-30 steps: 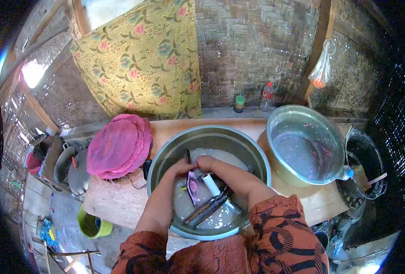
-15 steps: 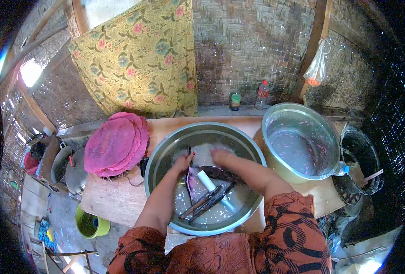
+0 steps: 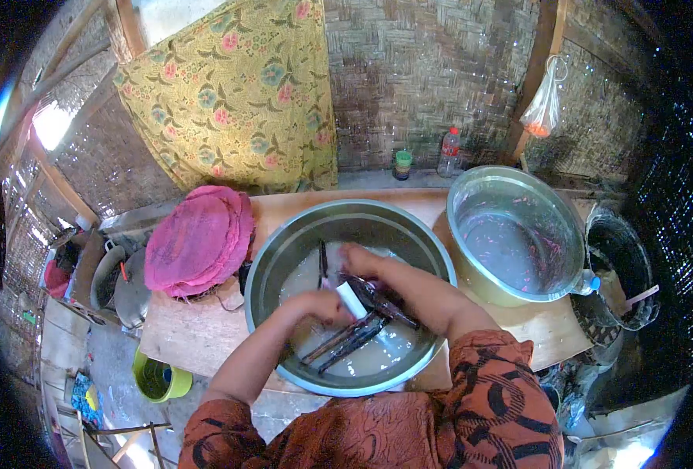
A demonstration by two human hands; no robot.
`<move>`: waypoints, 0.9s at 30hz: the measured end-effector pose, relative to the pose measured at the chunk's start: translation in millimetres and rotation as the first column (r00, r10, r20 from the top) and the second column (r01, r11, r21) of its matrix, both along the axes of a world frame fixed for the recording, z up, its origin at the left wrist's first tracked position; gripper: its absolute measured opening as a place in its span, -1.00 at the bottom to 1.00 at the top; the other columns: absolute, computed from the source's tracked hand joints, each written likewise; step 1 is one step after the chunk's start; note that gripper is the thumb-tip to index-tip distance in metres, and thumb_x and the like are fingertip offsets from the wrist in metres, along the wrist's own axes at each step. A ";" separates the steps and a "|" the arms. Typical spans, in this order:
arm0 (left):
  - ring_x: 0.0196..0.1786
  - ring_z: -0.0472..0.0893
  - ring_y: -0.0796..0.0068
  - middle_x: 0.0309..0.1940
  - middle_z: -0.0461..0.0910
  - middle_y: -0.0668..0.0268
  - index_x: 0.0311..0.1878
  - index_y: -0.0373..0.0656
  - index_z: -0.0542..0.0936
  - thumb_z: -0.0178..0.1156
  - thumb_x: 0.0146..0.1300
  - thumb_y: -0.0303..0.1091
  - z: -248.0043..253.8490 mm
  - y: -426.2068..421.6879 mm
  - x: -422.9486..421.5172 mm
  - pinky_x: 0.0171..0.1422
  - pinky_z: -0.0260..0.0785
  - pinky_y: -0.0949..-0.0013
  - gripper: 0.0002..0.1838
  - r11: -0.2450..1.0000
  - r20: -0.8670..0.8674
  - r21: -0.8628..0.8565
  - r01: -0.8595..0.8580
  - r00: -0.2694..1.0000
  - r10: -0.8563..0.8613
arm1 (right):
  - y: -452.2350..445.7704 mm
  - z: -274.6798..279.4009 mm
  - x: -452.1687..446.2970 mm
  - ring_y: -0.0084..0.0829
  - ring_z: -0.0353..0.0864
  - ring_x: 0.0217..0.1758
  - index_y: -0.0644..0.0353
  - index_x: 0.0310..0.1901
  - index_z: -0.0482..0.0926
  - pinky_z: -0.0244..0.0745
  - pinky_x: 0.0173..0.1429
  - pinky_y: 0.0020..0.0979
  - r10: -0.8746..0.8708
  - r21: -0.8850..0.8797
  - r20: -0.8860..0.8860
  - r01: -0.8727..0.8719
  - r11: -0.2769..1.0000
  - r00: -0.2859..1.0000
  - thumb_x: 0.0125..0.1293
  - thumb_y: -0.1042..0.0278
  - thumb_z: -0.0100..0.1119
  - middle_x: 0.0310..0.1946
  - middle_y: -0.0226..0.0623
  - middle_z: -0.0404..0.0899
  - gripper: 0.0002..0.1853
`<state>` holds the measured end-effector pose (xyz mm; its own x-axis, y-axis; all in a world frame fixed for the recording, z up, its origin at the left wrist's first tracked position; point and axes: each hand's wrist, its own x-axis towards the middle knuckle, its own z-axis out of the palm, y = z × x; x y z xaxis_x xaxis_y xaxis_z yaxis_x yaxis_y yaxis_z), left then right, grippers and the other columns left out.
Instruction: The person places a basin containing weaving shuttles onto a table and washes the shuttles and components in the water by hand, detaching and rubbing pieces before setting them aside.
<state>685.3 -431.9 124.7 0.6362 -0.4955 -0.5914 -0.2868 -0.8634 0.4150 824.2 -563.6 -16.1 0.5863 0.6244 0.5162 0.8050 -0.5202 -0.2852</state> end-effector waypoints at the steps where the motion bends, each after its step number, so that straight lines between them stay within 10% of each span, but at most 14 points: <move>1: -0.05 0.53 0.01 -0.08 0.54 -0.02 -0.07 -0.27 0.54 0.20 -0.03 0.25 -39.2 -3.5 -10.2 0.04 0.35 0.16 -0.29 0.985 -0.101 0.120 0.123 0.989 -0.111 | -1.5 20.1 12.1 -0.04 0.61 -0.27 0.17 -0.28 0.64 0.49 -0.13 -0.16 -0.092 -0.017 -0.419 0.093 0.995 0.903 0.09 0.18 0.08 -0.32 -0.04 0.61 -0.72; 5: -0.12 0.55 0.11 -0.15 0.57 0.03 -0.08 -0.25 0.55 0.13 -0.01 0.32 -70.6 -8.6 -28.1 0.00 0.35 0.19 -0.26 0.991 -0.124 0.007 0.134 0.983 -0.132 | -10.6 7.2 33.6 -0.45 0.40 -0.63 0.19 -0.37 0.55 0.29 -0.57 -0.29 -0.100 0.052 -0.900 0.331 0.942 0.425 0.32 0.17 -0.08 -0.58 -0.29 0.49 -0.71; 8: -0.21 0.57 0.21 -0.25 0.60 0.10 -0.11 -0.25 0.55 0.12 0.03 0.29 -50.7 -4.2 -22.5 -0.09 0.38 0.24 -0.30 0.997 -0.252 -0.074 0.020 0.967 -0.038 | -6.8 44.7 5.8 -0.43 0.43 -0.59 0.22 -0.32 0.52 0.32 -0.55 -0.34 -0.195 0.056 -0.895 0.536 0.842 0.400 0.29 0.20 -0.07 -0.55 -0.30 0.49 -0.74; 9: -0.23 0.58 0.18 -0.25 0.60 0.06 -0.11 -0.24 0.56 0.13 0.06 0.22 -52.0 -4.2 -20.3 -0.11 0.39 0.20 -0.36 1.000 -0.335 -0.011 -0.018 0.942 0.013 | -14.3 64.9 -8.7 -0.39 0.44 -0.58 0.19 -0.37 0.50 0.39 -0.50 -0.34 0.191 0.278 -0.958 0.526 0.804 0.215 0.29 0.23 -0.09 -0.54 -0.27 0.48 -0.76; 10: -0.26 0.60 0.15 -0.26 0.60 0.02 -0.12 -0.23 0.57 0.14 0.08 0.16 -51.3 -3.1 -17.9 -0.14 0.40 0.17 -0.42 0.997 -0.413 0.057 -0.049 0.908 0.068 | -20.4 75.1 -14.2 -0.36 0.44 -0.58 0.16 -0.42 0.48 0.46 -0.45 -0.33 0.556 0.468 -0.831 0.560 0.683 0.016 0.29 0.25 -0.12 -0.53 -0.24 0.48 -0.76; 11: -0.32 0.60 0.10 -0.36 0.60 0.00 -0.19 -0.25 0.58 0.14 0.11 0.03 -25.6 -0.9 -27.3 -0.18 0.42 0.17 -0.53 0.993 -0.087 0.047 0.110 0.991 -0.106 | -15.0 30.1 38.7 -0.41 0.44 -0.56 0.14 -0.47 0.42 0.45 -0.48 -0.38 0.682 0.428 -0.623 0.562 0.707 -0.384 0.26 0.27 -0.07 -0.57 -0.31 0.45 -0.79; 15: -0.22 0.59 0.03 -0.31 0.59 -0.02 -0.19 -0.27 0.55 0.17 0.08 -0.01 8.1 27.1 -39.6 -0.11 0.41 0.12 -0.54 0.999 0.151 0.002 -0.039 0.988 0.038 | -3.3 154.3 -8.6 -0.48 0.45 -0.57 0.12 -0.52 0.37 0.42 -0.49 -0.45 0.647 0.600 -0.487 0.313 0.736 -0.587 0.25 0.28 -0.05 -0.60 -0.37 0.42 -0.79; 18: -0.22 0.57 -0.05 -0.35 0.58 -0.07 -0.09 -0.30 0.46 0.19 0.08 0.05 66.1 39.5 -63.4 -0.12 0.40 0.06 -0.44 0.992 0.341 0.036 -0.119 0.935 0.099 | -2.6 210.9 -62.1 -0.56 0.39 -0.56 0.13 -0.51 0.39 0.36 -0.46 -0.52 0.526 0.506 -0.778 0.154 0.849 -0.344 0.28 0.28 -0.05 -0.61 -0.42 0.41 -0.78; 23: -0.21 0.58 -0.02 -0.31 0.58 -0.01 -0.08 -0.25 0.43 0.18 0.07 0.03 98.7 47.3 -84.0 -0.12 0.41 0.08 -0.47 0.971 0.367 0.040 -0.237 0.907 0.206 | -32.2 185.4 -136.8 -0.43 0.46 -0.29 0.23 -0.35 0.41 0.38 -0.11 -0.44 0.437 0.549 -0.751 0.098 0.830 0.495 0.32 0.25 -0.05 -0.42 -0.29 0.46 -0.78; 27: -0.20 0.57 -0.02 -0.30 0.58 -0.03 -0.05 -0.24 0.41 0.17 0.08 -0.05 100.0 34.4 -80.5 -0.12 0.41 0.06 -0.51 0.937 0.411 -0.050 -0.345 0.848 0.334 | -53.7 194.8 -171.4 -0.09 0.32 0.15 0.37 -0.01 0.31 0.13 0.28 -0.19 0.139 0.008 -0.224 -0.141 0.990 0.965 0.21 0.34 0.00 -0.03 0.04 0.37 -0.64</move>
<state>604.8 -397.4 224.6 0.9481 -0.1931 -0.2525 -0.1120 -0.9463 0.3033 652.8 -617.3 178.7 0.5927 0.7120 0.3766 0.7862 -0.4098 -0.4626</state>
